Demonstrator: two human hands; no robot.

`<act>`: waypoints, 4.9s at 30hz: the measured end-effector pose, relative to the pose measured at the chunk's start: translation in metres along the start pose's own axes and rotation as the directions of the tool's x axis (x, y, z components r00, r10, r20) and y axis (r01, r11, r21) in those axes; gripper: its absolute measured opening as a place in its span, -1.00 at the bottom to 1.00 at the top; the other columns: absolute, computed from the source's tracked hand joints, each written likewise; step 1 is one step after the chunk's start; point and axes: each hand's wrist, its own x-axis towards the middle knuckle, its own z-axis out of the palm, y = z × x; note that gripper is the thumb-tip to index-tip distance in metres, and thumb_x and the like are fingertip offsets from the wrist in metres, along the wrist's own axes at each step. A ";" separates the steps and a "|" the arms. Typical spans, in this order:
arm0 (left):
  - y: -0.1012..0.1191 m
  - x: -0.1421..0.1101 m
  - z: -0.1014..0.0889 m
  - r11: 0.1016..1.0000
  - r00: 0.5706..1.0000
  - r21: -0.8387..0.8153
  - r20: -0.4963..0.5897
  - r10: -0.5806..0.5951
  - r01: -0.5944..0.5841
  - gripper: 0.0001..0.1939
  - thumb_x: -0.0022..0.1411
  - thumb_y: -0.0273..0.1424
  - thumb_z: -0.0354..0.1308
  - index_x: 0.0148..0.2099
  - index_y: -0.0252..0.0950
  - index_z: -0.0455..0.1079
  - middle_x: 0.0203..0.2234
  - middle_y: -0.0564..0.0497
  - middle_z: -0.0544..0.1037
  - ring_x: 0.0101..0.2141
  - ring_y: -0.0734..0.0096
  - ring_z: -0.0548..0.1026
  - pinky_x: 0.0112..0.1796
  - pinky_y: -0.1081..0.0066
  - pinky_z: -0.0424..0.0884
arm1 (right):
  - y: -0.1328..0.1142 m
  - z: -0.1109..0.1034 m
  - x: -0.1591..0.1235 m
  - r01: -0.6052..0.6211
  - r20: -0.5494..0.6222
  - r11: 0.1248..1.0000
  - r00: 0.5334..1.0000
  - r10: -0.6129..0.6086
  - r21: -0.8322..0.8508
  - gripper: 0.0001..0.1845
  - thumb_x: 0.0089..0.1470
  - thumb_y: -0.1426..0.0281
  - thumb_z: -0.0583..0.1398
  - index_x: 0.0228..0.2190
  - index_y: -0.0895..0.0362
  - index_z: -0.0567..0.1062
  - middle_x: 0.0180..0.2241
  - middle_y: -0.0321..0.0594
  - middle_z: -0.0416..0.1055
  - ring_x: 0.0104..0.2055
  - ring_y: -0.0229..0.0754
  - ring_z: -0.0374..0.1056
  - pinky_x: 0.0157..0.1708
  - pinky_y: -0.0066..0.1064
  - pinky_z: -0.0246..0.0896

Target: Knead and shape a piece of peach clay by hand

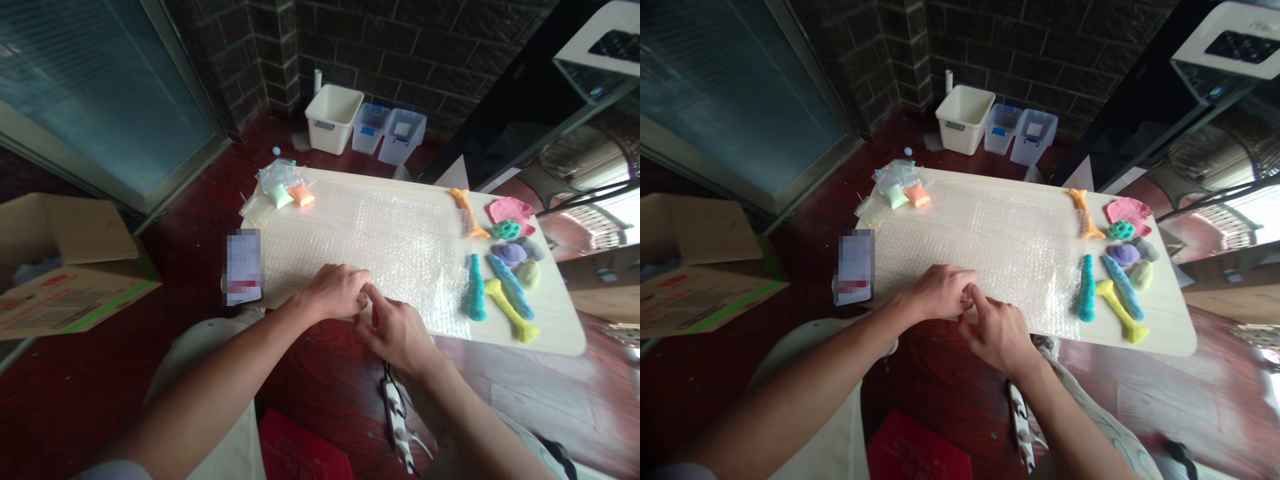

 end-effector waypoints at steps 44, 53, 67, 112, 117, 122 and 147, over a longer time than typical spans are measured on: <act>0.004 0.002 0.022 0.976 0.978 -0.146 -0.153 0.138 -0.160 -0.88 0.32 -0.35 0.18 -0.16 -0.24 0.29 -0.20 -0.07 0.49 -0.21 0.22 0.48 -0.15 0.25 0.44 | 0.013 -0.011 -0.013 -0.008 -0.015 0.732 1.000 0.026 0.682 -0.54 0.36 0.27 0.18 0.20 0.15 0.32 -0.44 -0.31 0.55 -0.50 -0.26 0.43 -0.47 -0.45 0.26; -0.009 0.003 0.011 0.918 0.991 -0.391 -0.132 0.021 -0.072 -0.63 0.17 -0.35 0.40 -0.44 -0.25 0.22 -0.54 0.15 0.39 -0.50 0.52 0.32 -0.44 0.47 0.20 | 0.020 -0.019 -0.019 0.105 -0.202 0.882 0.979 -0.012 0.459 -0.59 0.36 0.31 0.14 0.17 0.13 0.45 -0.44 -0.31 0.55 -0.55 -0.31 0.39 -0.50 -0.48 0.27; -0.007 -0.001 0.016 0.985 0.990 -0.130 -0.103 0.099 -0.112 -0.82 0.44 -0.27 0.17 -0.20 -0.24 0.33 -0.46 0.04 0.56 -0.42 0.34 0.54 -0.43 0.41 0.24 | 0.020 -0.015 -0.017 0.042 -0.010 0.775 0.999 -0.046 0.631 -0.50 0.34 0.29 0.20 0.24 0.16 0.36 -0.44 -0.31 0.53 -0.50 -0.27 0.40 -0.50 -0.46 0.24; 0.006 -0.009 -0.010 0.951 0.988 -0.308 0.153 0.033 0.016 -0.74 0.14 -0.22 0.26 -0.51 -0.22 0.36 -0.62 0.06 0.44 -0.58 0.43 0.32 -0.52 0.35 0.01 | 0.017 -0.011 -0.019 0.268 -0.063 0.891 0.963 -0.264 0.367 -0.68 0.32 0.29 0.20 0.02 0.21 0.47 -0.52 -0.32 0.43 -0.57 -0.23 0.37 -0.54 -0.39 0.22; -0.002 -0.008 -0.007 0.954 1.000 -0.300 -0.011 -0.010 0.007 -0.77 0.16 -0.27 0.25 -0.45 -0.23 0.35 -0.55 0.05 0.50 -0.53 0.41 0.38 -0.46 0.36 0.10 | 0.014 -0.012 -0.018 0.290 -0.274 0.870 0.943 -0.188 0.400 -0.55 0.33 0.39 0.18 0.22 0.10 0.41 -0.37 -0.29 0.59 -0.43 -0.23 0.52 -0.36 -0.41 0.42; -0.002 -0.009 -0.004 0.955 0.997 -0.290 -0.066 0.040 -0.058 -0.83 0.21 -0.26 0.24 -0.27 -0.22 0.35 -0.41 0.05 0.55 -0.42 0.34 0.48 -0.38 0.37 0.25 | 0.011 -0.012 -0.019 0.206 -0.294 0.892 0.952 -0.087 0.403 -0.53 0.29 0.37 0.21 0.20 0.13 0.39 -0.42 -0.32 0.57 -0.48 -0.24 0.50 -0.44 -0.44 0.41; 0.001 -0.012 0.013 0.982 0.935 0.097 -0.304 0.182 -0.160 -0.84 0.30 -0.29 0.13 -0.33 -0.22 0.35 -0.62 0.08 0.55 -0.59 0.34 0.53 -0.56 0.39 0.13 | 0.004 -0.023 -0.021 -0.003 -0.045 0.833 0.998 0.034 0.554 -0.58 0.32 0.24 0.19 0.09 0.21 0.50 -0.53 -0.30 0.55 -0.59 -0.28 0.41 -0.51 -0.46 0.21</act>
